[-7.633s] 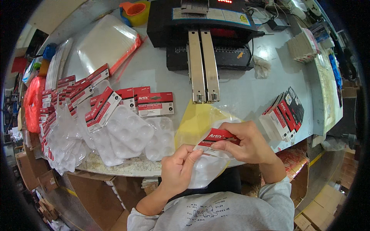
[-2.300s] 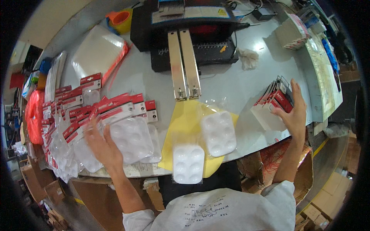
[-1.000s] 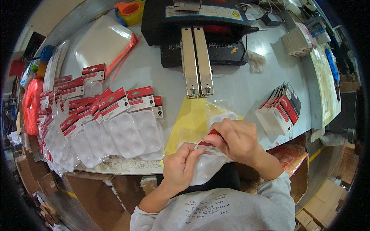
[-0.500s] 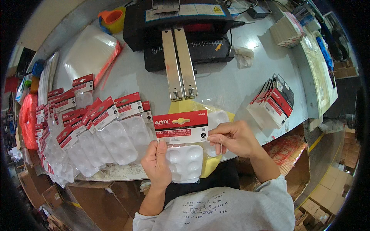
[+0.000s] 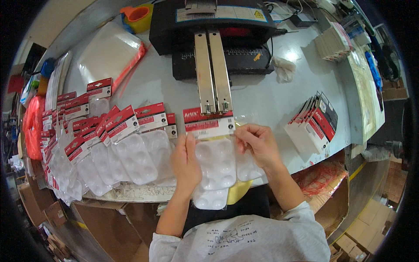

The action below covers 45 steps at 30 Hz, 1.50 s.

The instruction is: The person places white plastic mixing palettes into clear plastic bags and seals them with red Artix labels using a heat-sealing machine. The person stacks the finished packages on the table and briefly places a stack into a cardboard box.

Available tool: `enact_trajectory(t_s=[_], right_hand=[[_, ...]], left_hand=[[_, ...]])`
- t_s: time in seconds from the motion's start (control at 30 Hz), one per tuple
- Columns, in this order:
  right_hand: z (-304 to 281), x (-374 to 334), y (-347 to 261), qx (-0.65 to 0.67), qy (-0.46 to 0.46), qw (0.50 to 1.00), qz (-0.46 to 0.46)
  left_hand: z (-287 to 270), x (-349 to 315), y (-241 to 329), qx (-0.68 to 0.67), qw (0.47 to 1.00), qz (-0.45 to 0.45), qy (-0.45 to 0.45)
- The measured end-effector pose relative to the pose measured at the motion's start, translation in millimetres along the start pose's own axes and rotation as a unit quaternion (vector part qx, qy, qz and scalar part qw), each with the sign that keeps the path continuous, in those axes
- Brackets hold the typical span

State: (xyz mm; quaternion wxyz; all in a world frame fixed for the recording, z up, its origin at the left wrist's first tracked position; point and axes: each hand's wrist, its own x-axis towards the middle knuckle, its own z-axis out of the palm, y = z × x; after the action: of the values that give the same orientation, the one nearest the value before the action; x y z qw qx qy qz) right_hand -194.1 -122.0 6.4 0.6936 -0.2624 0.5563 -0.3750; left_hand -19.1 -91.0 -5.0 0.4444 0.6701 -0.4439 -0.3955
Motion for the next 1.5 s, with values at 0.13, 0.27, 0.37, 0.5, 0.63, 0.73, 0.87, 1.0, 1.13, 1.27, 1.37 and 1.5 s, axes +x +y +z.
enact_trajectory(t_s=[0.13,0.27,0.37,0.5,0.63,0.73,0.87,1.0,1.13,1.27,1.37,1.5], right_hand=[[-2,27,6,0.042,-0.024,0.993,-0.107],[-4,34,13,-0.004,0.022,0.996,-0.085],[0,24,0,-0.08,0.016,0.991,-0.106],[-23,-16,-46,-0.289,0.196,0.913,-0.213],[-115,-48,-89,-0.573,0.278,0.685,-0.353],[-162,-40,-77,-0.608,0.231,0.691,-0.315],[-177,-38,-68,-0.535,0.236,0.767,-0.263],[-157,-46,-75,-0.534,0.292,0.744,-0.275],[-115,-66,-69,-0.529,0.376,0.702,-0.294],[-54,-88,-66,-0.329,0.233,0.837,-0.37],[-14,-63,-60,-0.446,0.014,0.786,-0.428],[10,-37,-44,-0.439,-0.068,0.816,-0.37]], left_hand=[[8,32,-12,0.011,1.0,0.012,0.006],[17,36,-26,-0.04,0.999,0.02,0.005],[13,32,-24,-0.019,0.999,0.048,0.003],[-37,32,11,0.227,0.972,-0.037,0.042],[-77,26,44,0.361,0.899,0.142,0.202],[-35,3,32,0.355,0.918,0.161,0.064],[37,-2,-7,0.265,0.952,0.123,-0.096],[45,4,-12,0.147,0.974,0.105,-0.14],[21,-17,13,-0.168,0.969,-0.012,-0.179],[-5,-44,37,-0.328,0.922,-0.036,-0.202],[-18,-55,44,-0.229,0.952,-0.077,-0.187],[-26,-56,39,-0.177,0.972,-0.05,-0.149]])
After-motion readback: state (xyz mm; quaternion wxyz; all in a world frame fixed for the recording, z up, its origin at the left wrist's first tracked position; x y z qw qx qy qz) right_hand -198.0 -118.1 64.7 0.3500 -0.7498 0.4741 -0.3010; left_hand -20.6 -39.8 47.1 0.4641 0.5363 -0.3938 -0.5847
